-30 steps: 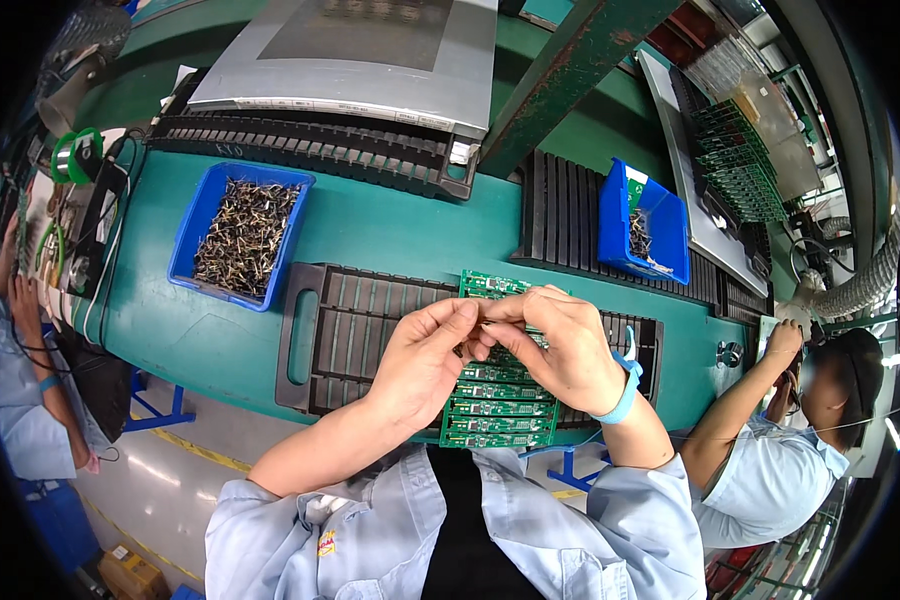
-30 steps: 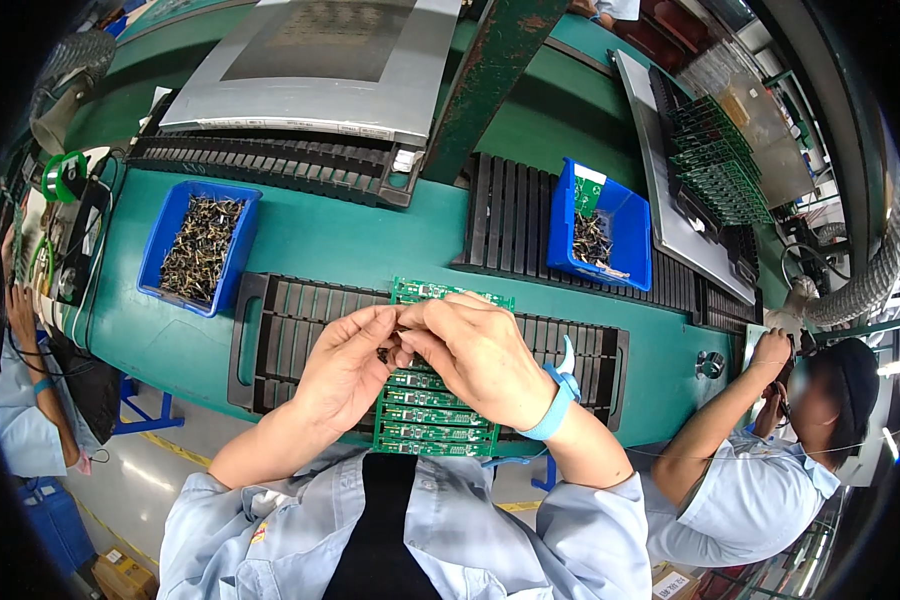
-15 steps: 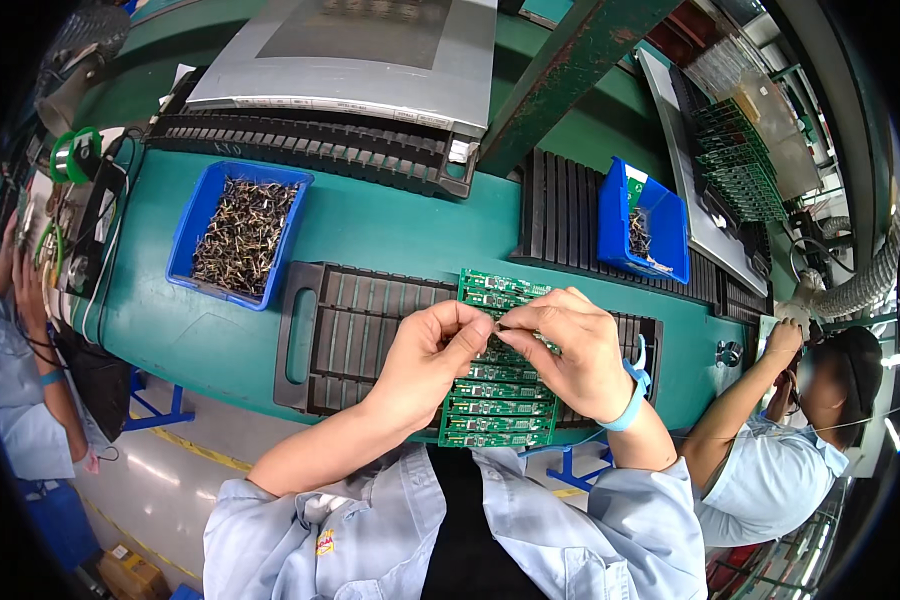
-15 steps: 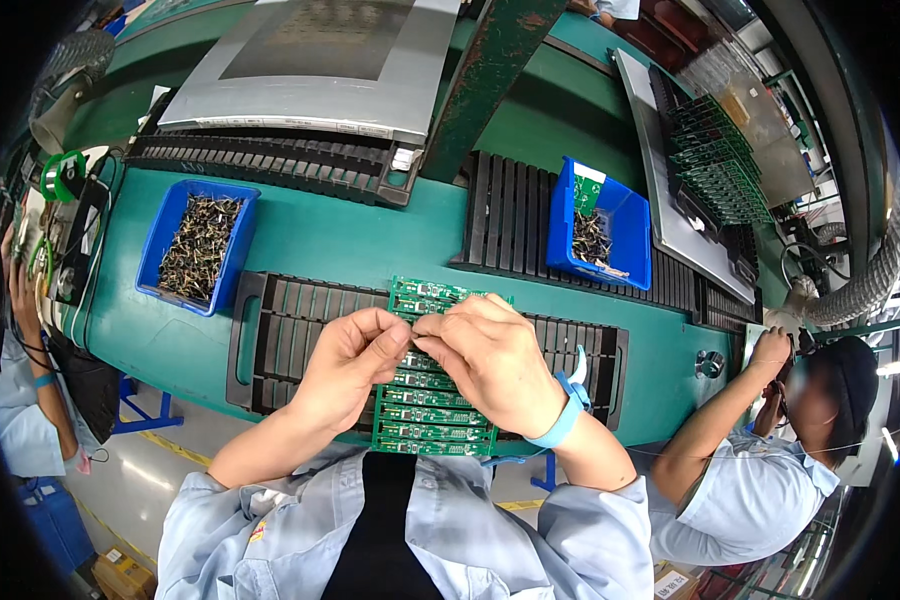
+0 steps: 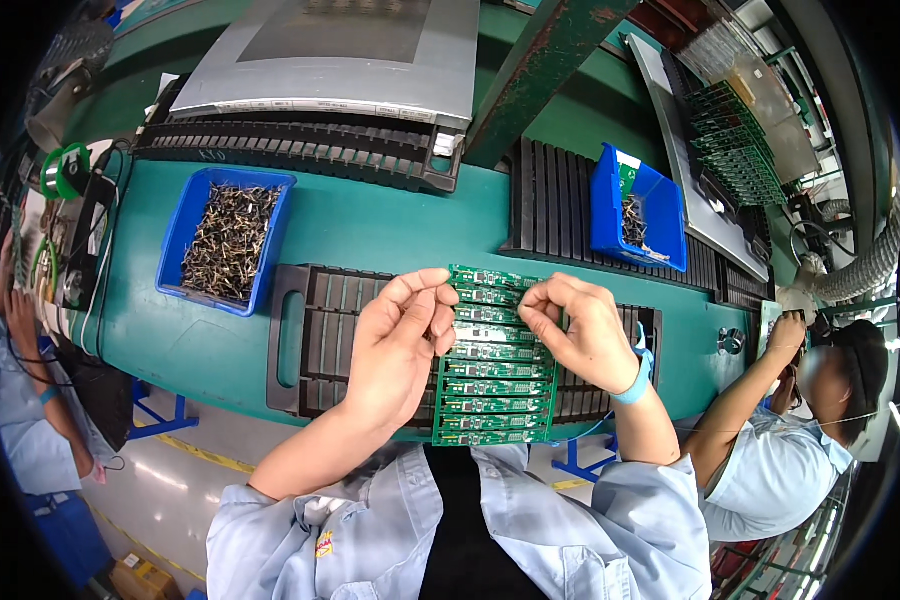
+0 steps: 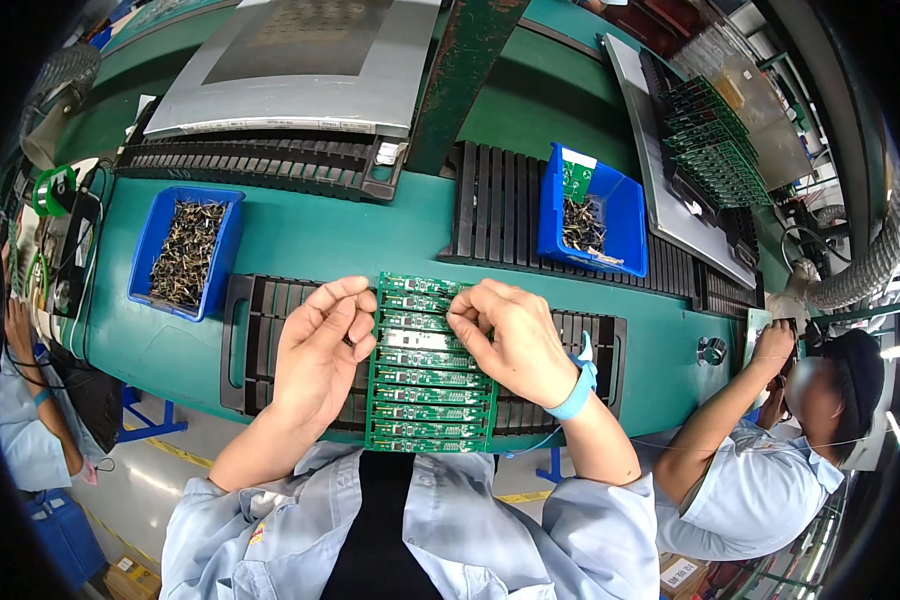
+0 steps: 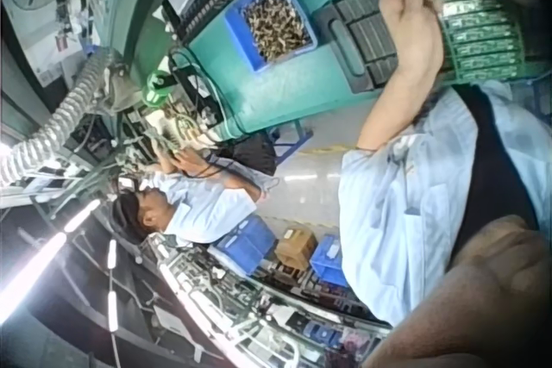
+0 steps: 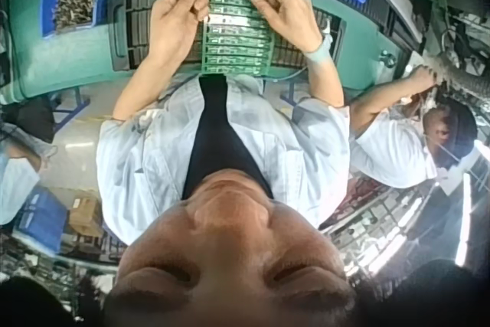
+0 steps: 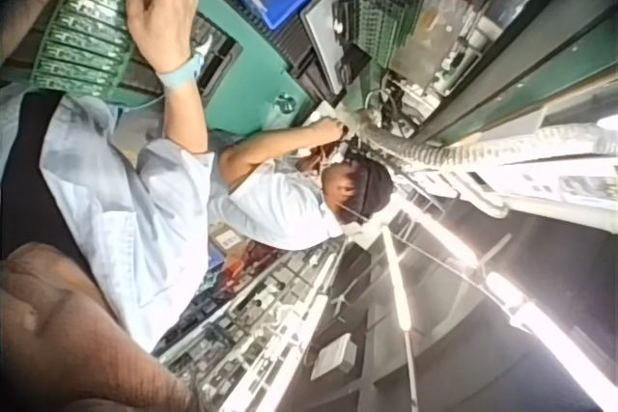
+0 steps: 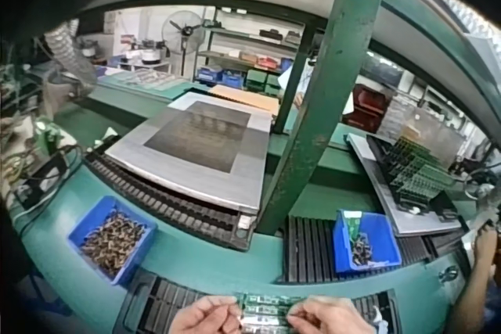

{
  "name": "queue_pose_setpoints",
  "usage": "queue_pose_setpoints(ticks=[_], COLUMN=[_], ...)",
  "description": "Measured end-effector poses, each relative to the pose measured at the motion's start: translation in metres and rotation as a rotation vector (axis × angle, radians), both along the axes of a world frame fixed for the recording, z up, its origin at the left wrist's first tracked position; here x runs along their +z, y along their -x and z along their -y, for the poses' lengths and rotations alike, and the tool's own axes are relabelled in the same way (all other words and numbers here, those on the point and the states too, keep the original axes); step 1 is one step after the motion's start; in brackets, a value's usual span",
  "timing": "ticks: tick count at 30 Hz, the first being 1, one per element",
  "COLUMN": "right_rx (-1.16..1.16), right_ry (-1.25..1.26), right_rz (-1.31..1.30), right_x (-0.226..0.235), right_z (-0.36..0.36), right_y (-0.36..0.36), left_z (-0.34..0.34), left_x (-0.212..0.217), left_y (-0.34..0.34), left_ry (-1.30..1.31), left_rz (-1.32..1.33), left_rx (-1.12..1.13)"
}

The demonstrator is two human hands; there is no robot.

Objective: Assemble small components onto PCB panels at a manual assembly station.

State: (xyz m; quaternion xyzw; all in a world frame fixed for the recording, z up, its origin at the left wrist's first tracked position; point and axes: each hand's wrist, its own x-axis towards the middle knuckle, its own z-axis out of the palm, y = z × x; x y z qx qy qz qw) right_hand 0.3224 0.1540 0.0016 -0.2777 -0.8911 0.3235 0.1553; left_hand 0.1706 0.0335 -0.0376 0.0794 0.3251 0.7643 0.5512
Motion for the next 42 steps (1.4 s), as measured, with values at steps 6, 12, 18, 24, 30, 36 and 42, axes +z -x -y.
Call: queue_pose_setpoints(ticks=[6, 12, 18, 24, 30, 36, 42], right_rx=[0.101, 0.121, 0.121, 0.098, 0.101, 0.092, 0.094], right_ry=[-0.048, -0.058, -0.026, -0.017, -0.018, -0.008, -0.027], right_rz=[0.007, 0.027, 0.057, 0.047, 0.029, 0.036, 0.045], right_x=[-0.010, -0.010, -0.009, -0.012, -0.012, -0.013, -0.012], right_z=[0.001, 0.002, 0.001, 0.001, 0.002, 0.002, 0.003], right_y=[0.003, 0.004, 0.003, 0.002, 0.004, 0.004, 0.005], left_z=[0.004, 0.004, 0.004, 0.007, 0.006, 0.002, 0.004], left_x=[-0.002, -0.003, -0.001, -0.001, -0.001, 0.007, 0.002], left_y=[0.004, 0.004, 0.005, 0.008, 0.006, 0.001, 0.002], left_ry=[0.011, 0.038, 0.055, 0.050, 0.072, 0.139, 0.132], left_rz=[0.114, 0.111, 0.118, 0.165, 0.159, 0.127, 0.133], left_rx=[-0.097, -0.095, -0.094, -0.152, -0.173, -0.088, -0.113])
